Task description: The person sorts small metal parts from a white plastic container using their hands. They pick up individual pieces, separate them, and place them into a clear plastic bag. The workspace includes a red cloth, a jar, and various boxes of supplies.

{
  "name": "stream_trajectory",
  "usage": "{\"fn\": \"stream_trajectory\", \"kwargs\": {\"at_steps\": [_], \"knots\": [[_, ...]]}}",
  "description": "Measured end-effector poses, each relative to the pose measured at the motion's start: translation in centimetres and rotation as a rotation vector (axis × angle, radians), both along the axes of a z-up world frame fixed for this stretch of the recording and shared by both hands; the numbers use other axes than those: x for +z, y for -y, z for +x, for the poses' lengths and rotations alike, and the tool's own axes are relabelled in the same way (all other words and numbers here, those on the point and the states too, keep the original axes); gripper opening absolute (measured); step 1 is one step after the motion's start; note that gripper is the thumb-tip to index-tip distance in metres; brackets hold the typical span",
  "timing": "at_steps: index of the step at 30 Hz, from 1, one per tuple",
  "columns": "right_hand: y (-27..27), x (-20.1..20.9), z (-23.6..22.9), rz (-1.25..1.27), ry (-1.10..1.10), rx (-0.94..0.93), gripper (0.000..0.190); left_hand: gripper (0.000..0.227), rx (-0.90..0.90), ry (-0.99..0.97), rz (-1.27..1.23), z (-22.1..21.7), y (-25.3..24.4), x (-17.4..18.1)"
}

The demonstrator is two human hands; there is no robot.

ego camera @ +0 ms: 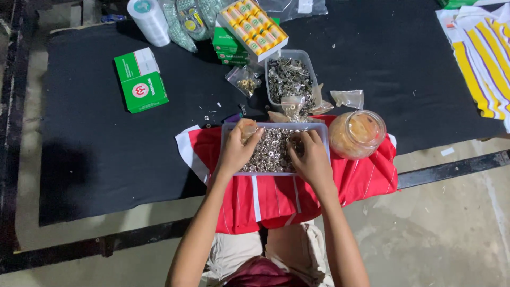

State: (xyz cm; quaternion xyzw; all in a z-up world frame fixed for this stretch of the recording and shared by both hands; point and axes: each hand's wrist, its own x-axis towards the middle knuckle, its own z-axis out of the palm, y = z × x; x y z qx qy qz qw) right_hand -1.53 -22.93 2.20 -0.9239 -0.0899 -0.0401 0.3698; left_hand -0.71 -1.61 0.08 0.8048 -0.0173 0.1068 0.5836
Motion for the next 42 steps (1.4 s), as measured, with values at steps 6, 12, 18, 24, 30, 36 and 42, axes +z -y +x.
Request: {"fn": "stream_trajectory", "kwargs": {"at_steps": [6,12,18,24,30,36,42], "knots": [[0.4,0.6,0.4,0.026,0.003,0.047,0.028,0.025,-0.017,-0.046,0.242,-2.4,-1.0,4.0],[1.1,1.2,0.9,-0.008,-0.017,0.110,0.037,0.017,-0.109,-0.054,0.182,-4.4,0.7,3.3],[1.6,1.0,1.0,-0.006,-0.011,0.139,0.036,0.024,-0.026,-0.043,0.175,-4.9,0.5,2.1],[2.0,0.9,1.1,-0.005,-0.037,0.147,0.034,0.025,0.031,-0.060,0.217,-5.9,1.3,3.6],[0.8,4.0,0.4,0.010,-0.121,0.238,0.051,0.026,0.059,-0.048,0.195,-5.2,1.4,3.2],[0.8,3.0,1.0,0.031,-0.180,0.293,0.061,0.037,0.065,-0.039,0.206,-5.0,1.5,1.7],[1.2,1.5,1.1,0.086,-0.092,0.236,0.025,0.045,0.023,-0.115,0.203,-5.5,1.1,3.7]]}}
